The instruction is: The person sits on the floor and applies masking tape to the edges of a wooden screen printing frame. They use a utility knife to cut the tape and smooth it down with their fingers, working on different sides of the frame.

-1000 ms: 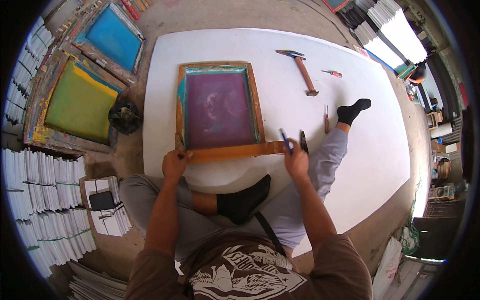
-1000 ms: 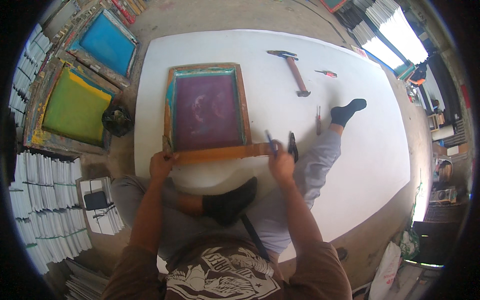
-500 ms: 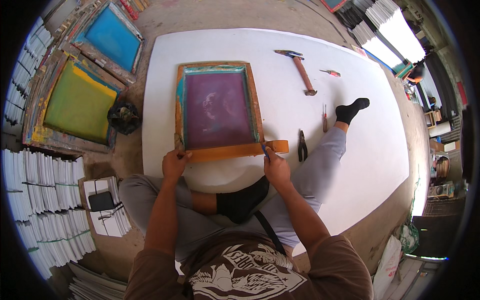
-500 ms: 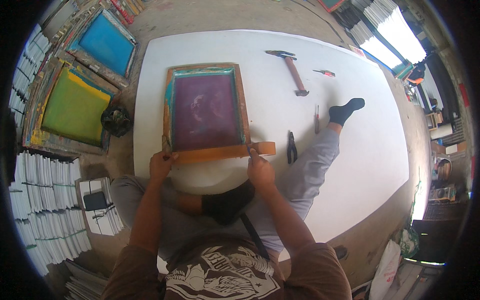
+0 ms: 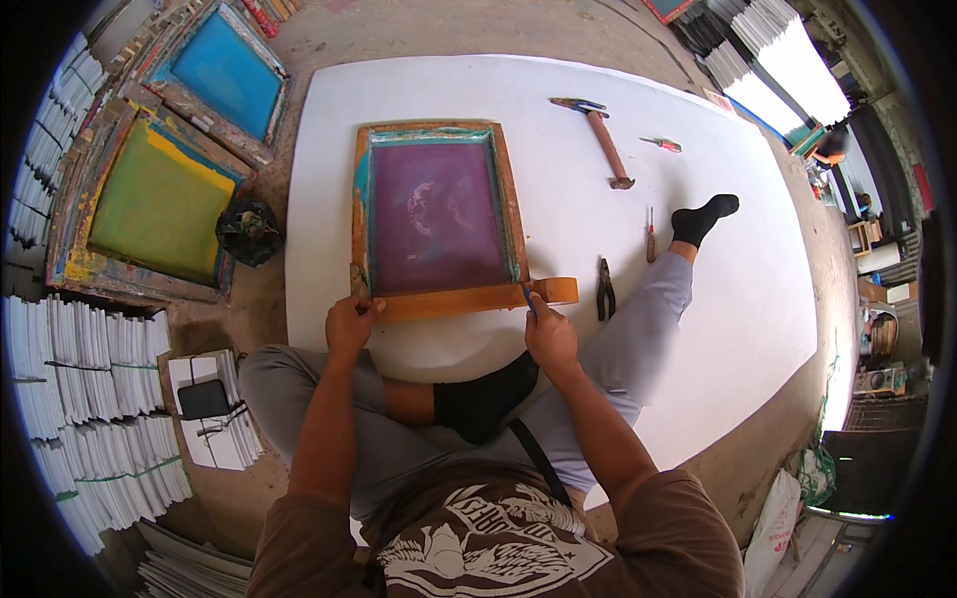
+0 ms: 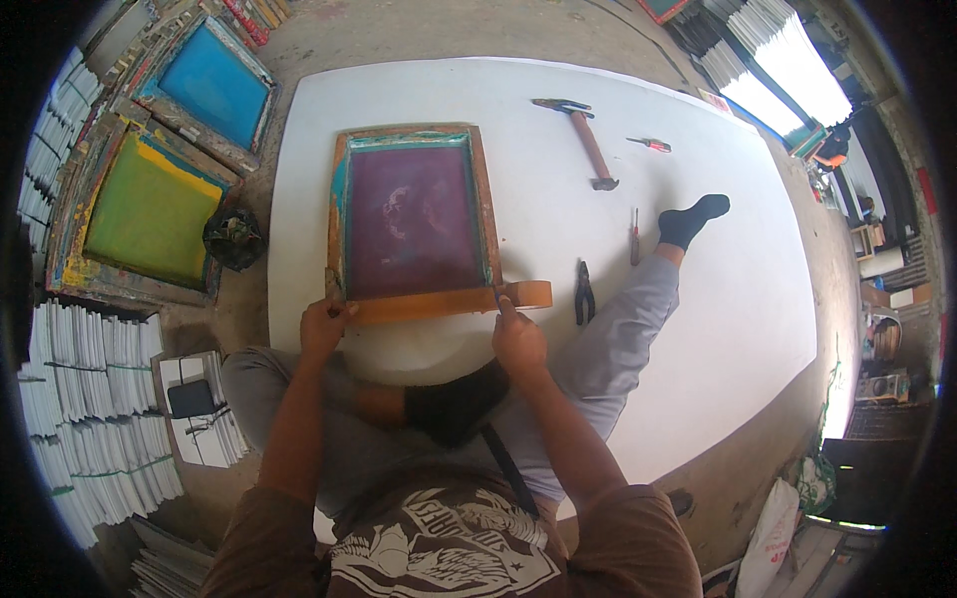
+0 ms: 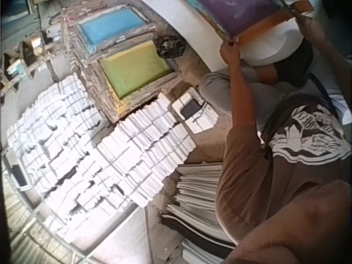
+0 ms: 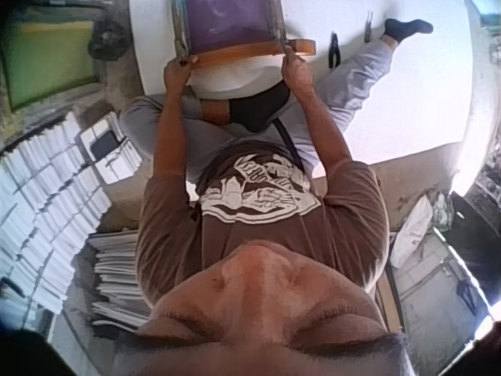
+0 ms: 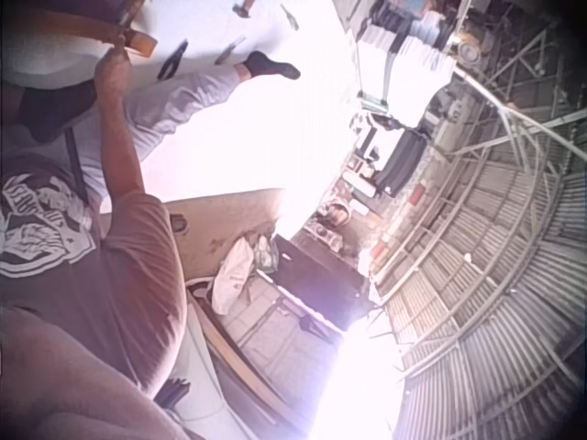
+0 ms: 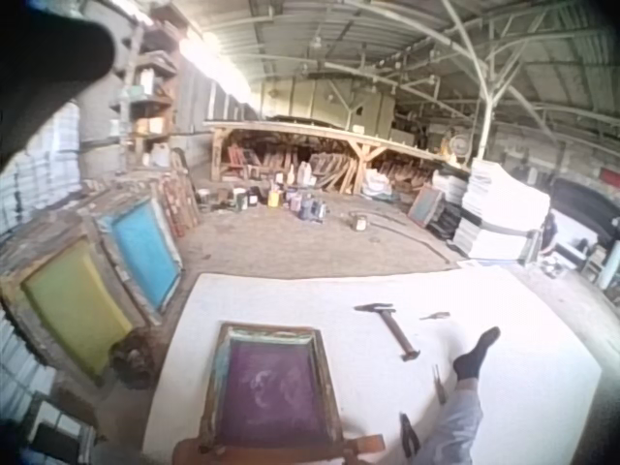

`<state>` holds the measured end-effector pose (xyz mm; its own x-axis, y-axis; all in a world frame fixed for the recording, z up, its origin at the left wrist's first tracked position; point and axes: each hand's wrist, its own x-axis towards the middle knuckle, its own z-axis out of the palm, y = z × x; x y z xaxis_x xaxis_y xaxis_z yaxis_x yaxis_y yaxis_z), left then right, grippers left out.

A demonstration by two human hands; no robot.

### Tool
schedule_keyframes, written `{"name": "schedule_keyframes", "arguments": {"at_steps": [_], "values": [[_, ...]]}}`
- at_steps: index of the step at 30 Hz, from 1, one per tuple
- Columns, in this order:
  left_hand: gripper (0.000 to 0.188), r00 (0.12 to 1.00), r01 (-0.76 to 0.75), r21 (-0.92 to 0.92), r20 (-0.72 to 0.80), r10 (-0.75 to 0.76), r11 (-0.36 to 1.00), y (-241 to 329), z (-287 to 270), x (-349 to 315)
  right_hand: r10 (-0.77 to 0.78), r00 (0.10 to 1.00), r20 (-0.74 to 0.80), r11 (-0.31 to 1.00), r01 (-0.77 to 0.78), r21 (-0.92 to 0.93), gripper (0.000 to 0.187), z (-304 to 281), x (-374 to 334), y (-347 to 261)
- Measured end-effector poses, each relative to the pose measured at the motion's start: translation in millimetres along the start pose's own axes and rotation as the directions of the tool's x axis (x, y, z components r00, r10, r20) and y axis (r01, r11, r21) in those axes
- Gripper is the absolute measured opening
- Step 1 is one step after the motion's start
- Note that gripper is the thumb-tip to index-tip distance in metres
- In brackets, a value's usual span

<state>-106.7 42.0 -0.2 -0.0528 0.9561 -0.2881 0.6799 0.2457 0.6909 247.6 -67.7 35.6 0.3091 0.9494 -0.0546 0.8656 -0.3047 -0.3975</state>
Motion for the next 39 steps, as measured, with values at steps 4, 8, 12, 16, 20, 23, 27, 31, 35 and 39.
{"name": "schedule_keyframes", "arguments": {"at_steps": [4, 8, 12, 16, 20, 23, 27, 31, 35, 39], "values": [[0.036, 1.000, 0.013, 0.024, -0.007, -0.013, 1.000, 0.7, 0.4, 0.6, 0.004, 1.000, 0.017, 0.999, -0.004, -0.046, 0.038, 6.1, 0.3, 2.0], [0.037, 1.000, 0.020, 0.025, -0.011, -0.020, 0.999, -0.1, -0.3, 1.2, 0.018, 0.999, 0.038, 0.996, -0.015, -0.086, 0.038, 6.5, -0.2, -0.4], [0.037, 1.000, 0.005, 0.021, -0.014, -0.005, 1.000, -3.4, 1.7, 2.3, 0.025, 0.998, 0.062, 0.996, -0.019, -0.090, 0.039, 4.6, -6.2, -0.6], [0.038, 1.000, 0.021, 0.029, 0.001, -0.021, 0.999, -3.3, 1.6, 2.5, 0.024, 0.997, 0.079, 0.997, -0.018, -0.077, 0.040, -0.8, -24.0, 0.4], [0.040, 1.000, 0.025, 0.031, 0.000, -0.025, 0.999, 6.7, -1.8, -2.5, 0.030, 0.991, 0.133, 0.997, -0.020, -0.076, 0.038, -6.5, -38.9, 8.9], [0.040, 1.000, 0.011, 0.032, -0.005, -0.011, 0.999, -0.2, -0.3, 0.4, -0.015, 1.000, 0.019, 0.997, 0.016, -0.072, 0.045, -12.5, -45.2, 11.5], [0.040, 1.000, -0.007, 0.018, 0.004, 0.007, 1.000, -1.6, 1.1, -0.3, 0.057, 0.975, -0.213, 0.993, -0.034, 0.112, 0.051, -30.8, -3.5, 22.6], [0.039, 1.000, 0.008, 0.005, 0.030, -0.009, 1.000, -0.8, -0.5, 1.5, 0.127, 0.991, -0.032, 0.982, -0.121, 0.146, 0.065, -49.5, 56.1, 41.3], [0.036, 0.999, 0.028, -0.027, 0.045, -0.027, 0.999, 9.5, -7.4, -6.4, 0.080, 0.987, 0.142, 0.992, -0.093, 0.088, 0.052, -48.3, 74.8, 62.7], [0.036, 0.999, 0.001, -0.011, 0.040, -0.001, 1.000, 5.8, -6.7, -5.6, 0.007, 0.974, 0.225, 0.986, -0.044, 0.161, 0.043, -51.6, 70.4, 84.3]]}}
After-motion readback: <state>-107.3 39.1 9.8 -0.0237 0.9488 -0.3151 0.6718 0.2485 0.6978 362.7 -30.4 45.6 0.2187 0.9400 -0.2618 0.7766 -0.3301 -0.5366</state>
